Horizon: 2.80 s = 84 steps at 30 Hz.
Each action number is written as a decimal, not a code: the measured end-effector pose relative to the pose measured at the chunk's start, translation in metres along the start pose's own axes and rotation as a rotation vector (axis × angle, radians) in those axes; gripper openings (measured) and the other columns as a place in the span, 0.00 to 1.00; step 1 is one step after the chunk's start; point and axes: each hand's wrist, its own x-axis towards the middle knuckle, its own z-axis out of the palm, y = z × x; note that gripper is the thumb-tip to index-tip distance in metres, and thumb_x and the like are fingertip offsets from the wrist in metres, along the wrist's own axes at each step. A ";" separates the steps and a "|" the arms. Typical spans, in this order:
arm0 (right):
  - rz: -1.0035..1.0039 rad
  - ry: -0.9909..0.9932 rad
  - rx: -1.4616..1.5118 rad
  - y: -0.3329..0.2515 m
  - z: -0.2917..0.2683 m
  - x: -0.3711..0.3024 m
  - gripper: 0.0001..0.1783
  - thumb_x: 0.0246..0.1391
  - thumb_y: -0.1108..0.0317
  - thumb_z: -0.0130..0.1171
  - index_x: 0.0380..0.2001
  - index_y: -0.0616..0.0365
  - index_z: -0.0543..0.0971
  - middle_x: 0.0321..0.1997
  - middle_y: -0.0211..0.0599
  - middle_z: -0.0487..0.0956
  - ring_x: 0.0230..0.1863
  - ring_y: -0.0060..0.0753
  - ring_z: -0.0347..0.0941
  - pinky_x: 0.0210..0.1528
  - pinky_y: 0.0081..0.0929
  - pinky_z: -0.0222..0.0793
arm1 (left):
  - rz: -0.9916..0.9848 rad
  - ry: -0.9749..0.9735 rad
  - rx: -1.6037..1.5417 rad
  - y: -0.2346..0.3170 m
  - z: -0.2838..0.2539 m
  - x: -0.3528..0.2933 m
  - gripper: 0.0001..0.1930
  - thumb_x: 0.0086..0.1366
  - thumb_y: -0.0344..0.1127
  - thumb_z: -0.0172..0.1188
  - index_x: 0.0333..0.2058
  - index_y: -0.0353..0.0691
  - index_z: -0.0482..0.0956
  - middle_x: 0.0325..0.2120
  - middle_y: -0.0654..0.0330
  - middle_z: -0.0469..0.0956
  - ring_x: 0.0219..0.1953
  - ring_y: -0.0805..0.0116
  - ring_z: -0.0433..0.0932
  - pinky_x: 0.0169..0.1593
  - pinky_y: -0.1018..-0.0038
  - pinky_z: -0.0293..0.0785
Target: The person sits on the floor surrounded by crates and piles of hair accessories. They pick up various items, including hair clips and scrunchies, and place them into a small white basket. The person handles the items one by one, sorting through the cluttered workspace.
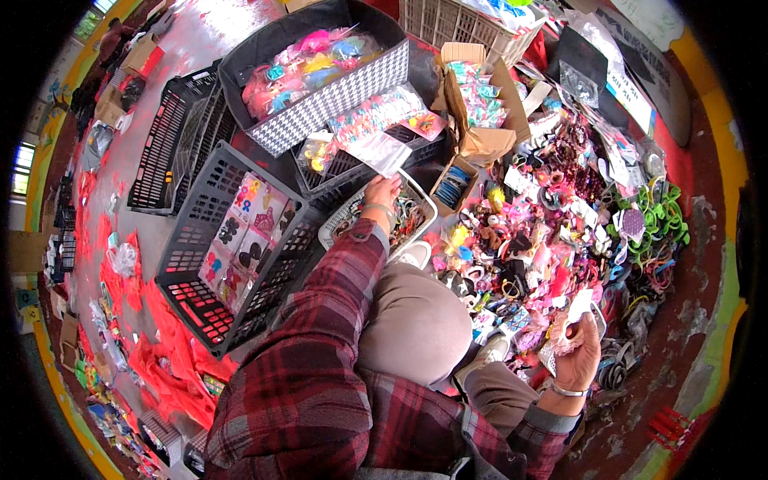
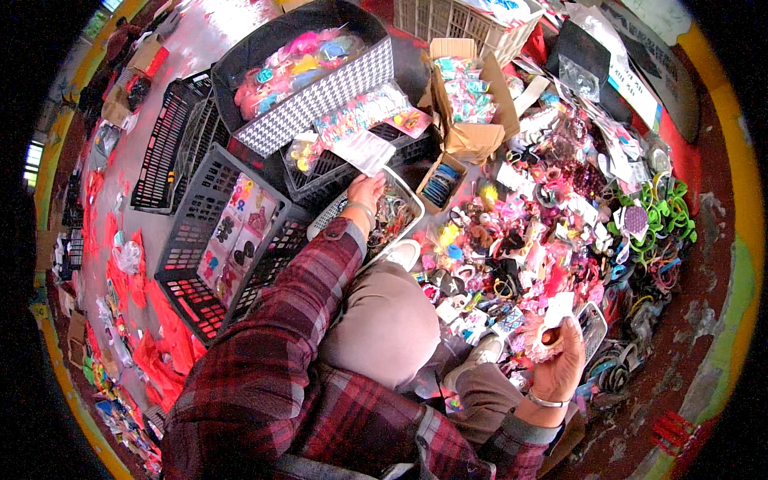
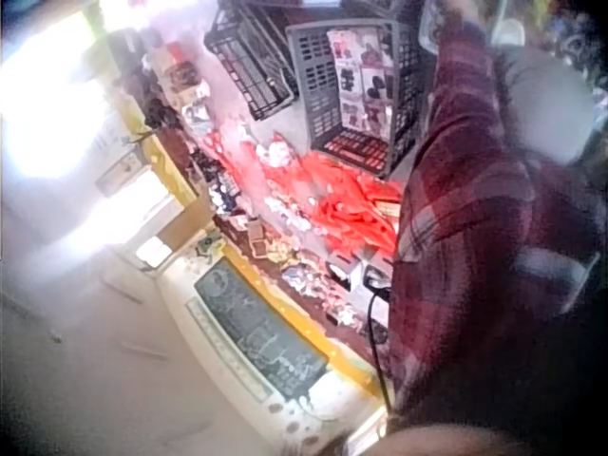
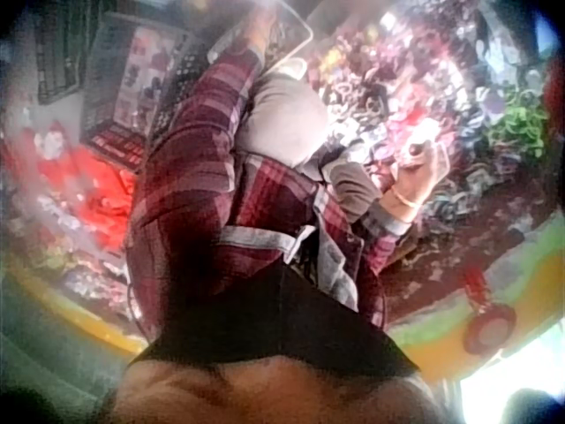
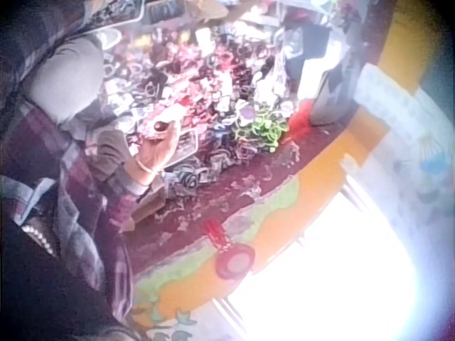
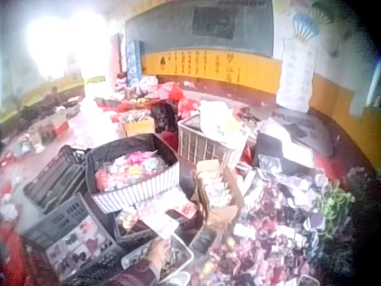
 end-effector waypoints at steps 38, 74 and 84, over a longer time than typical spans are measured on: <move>0.035 -0.058 -0.002 -0.002 0.005 -0.007 0.07 0.50 0.68 0.56 0.31 0.59 0.75 0.21 0.32 0.74 0.21 0.25 0.70 0.26 0.23 0.70 | -0.173 0.119 -0.185 0.011 0.013 -0.029 0.08 0.58 0.25 0.52 0.37 0.40 0.70 0.33 0.58 0.74 0.33 0.69 0.72 0.37 0.74 0.71; 0.059 -0.047 -0.036 0.005 0.005 -0.001 0.08 0.51 0.67 0.55 0.32 0.60 0.74 0.23 0.31 0.75 0.23 0.24 0.71 0.26 0.22 0.70 | -0.240 0.196 -0.429 0.015 0.020 0.000 0.14 0.62 0.32 0.42 0.41 0.27 0.66 0.39 0.49 0.70 0.41 0.59 0.72 0.43 0.73 0.75; 0.070 -0.121 -0.013 0.003 0.009 -0.007 0.12 0.51 0.66 0.56 0.35 0.63 0.74 0.24 0.33 0.75 0.23 0.25 0.70 0.27 0.23 0.70 | -0.197 0.125 -0.516 0.061 0.034 -0.021 0.12 0.60 0.32 0.44 0.34 0.27 0.70 0.32 0.52 0.74 0.37 0.61 0.75 0.41 0.75 0.77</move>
